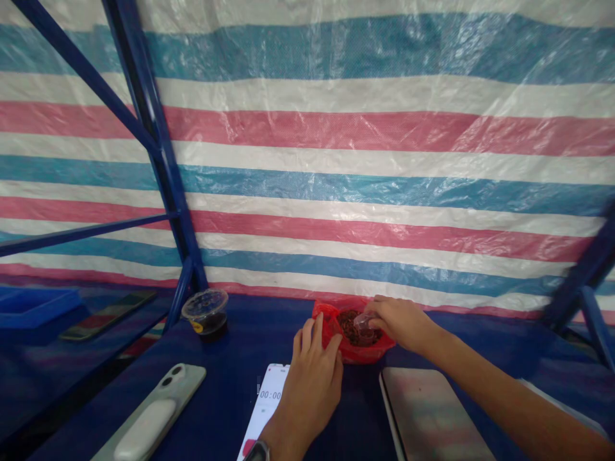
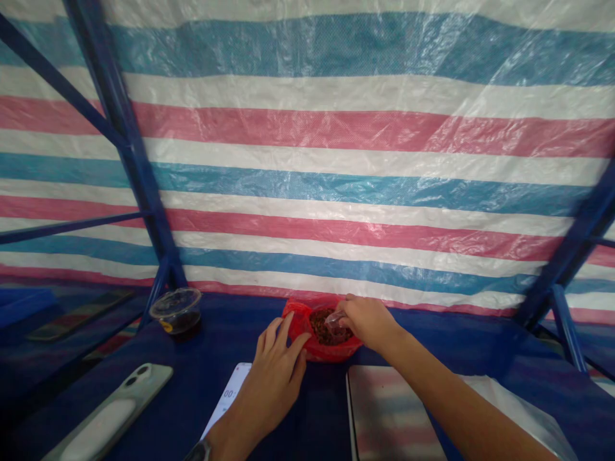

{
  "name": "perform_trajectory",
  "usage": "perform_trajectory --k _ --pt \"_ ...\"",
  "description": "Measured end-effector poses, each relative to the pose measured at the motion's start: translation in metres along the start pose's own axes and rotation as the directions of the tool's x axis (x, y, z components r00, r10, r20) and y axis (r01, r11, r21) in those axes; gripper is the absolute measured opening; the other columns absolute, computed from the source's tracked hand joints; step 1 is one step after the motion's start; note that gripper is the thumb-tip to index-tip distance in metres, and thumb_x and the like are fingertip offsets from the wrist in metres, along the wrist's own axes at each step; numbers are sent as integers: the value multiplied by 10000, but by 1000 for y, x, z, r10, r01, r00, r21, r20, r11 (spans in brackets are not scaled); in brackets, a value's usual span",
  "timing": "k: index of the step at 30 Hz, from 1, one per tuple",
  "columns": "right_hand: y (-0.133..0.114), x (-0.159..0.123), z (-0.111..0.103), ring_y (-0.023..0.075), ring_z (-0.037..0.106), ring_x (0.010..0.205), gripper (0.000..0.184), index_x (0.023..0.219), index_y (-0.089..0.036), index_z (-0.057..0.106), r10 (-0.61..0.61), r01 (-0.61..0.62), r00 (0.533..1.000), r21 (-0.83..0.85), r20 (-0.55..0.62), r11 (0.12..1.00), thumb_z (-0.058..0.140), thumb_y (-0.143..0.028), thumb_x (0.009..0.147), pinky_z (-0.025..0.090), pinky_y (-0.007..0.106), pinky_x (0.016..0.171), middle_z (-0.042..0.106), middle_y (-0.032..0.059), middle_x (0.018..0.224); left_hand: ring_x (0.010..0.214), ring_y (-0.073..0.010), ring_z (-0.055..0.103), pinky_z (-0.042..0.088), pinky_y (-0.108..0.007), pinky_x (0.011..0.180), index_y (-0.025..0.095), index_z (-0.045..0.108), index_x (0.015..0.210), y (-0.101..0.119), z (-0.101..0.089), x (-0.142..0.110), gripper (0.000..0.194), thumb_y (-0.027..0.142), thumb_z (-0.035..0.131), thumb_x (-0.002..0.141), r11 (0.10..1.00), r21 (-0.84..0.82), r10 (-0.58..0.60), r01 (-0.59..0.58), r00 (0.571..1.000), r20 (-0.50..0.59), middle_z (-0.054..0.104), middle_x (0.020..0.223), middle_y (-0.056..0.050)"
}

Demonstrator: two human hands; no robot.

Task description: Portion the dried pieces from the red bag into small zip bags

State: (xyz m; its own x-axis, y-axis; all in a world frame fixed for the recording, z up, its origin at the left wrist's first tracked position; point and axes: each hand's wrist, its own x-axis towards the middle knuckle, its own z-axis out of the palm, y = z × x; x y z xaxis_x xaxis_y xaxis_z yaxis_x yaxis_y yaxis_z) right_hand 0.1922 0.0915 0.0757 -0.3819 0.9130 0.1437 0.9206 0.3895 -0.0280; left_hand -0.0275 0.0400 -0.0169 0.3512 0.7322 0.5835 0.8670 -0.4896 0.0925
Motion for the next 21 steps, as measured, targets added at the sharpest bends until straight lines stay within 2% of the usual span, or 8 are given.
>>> perform_trajectory --k 5,11,14,17,19,21 --pt "4 9 5 289 753 1016 218 1102 -236 791 21 -21 1000 -10 -6 1000 619 -204 971 518 315 793 783 99 1140 1384 -399 493 497 -640 1071 201 719 1221 1 -6 1 314 127 526 986 999 -22 -35 36 999 13 548 1512 -209" --pt "7 1 13 245 759 984 216 1052 -250 799 14 -13 1000 23 -28 1000 602 -210 971 531 298 834 799 63 1093 1398 -379 489 496 -620 1086 209 711 1217 7 -10 2 309 120 529 984 998 -53 -44 44 999 -2 553 1521 -188" --pt "13 -7 17 245 761 1007 239 1061 -254 796 29 -23 995 75 -91 997 574 -219 980 542 315 877 804 62 1093 1400 -380 481 493 -621 1087 205 709 1216 9 -10 3 305 122 529 984 997 -64 -36 36 999 2 542 1532 -194" --pt "20 -20 23 269 764 1030 247 1047 -266 802 103 -46 977 287 -189 957 565 -289 983 563 362 907 822 62 1098 1399 -380 476 492 -628 1090 208 709 1213 9 -9 4 301 123 535 983 997 -70 -34 33 999 -3 536 1531 -188" --pt "25 -34 28 285 771 1025 259 1038 -256 807 176 -49 961 500 -211 865 590 -379 969 582 391 921 835 68 1085 1403 -384 467 492 -639 1087 214 710 1217 9 -9 4 308 117 535 982 996 -83 -32 31 999 -13 533 1527 -185" --pt "28 -53 33 294 781 1012 328 1056 -238 807 261 -50 942 679 -212 732 632 -490 938 600 399 927 842 77 1075 1400 -386 462 492 -647 1086 220 709 1218 11 -9 4 319 108 524 985 994 -108 -34 30 999 -29 529 1520 -180"
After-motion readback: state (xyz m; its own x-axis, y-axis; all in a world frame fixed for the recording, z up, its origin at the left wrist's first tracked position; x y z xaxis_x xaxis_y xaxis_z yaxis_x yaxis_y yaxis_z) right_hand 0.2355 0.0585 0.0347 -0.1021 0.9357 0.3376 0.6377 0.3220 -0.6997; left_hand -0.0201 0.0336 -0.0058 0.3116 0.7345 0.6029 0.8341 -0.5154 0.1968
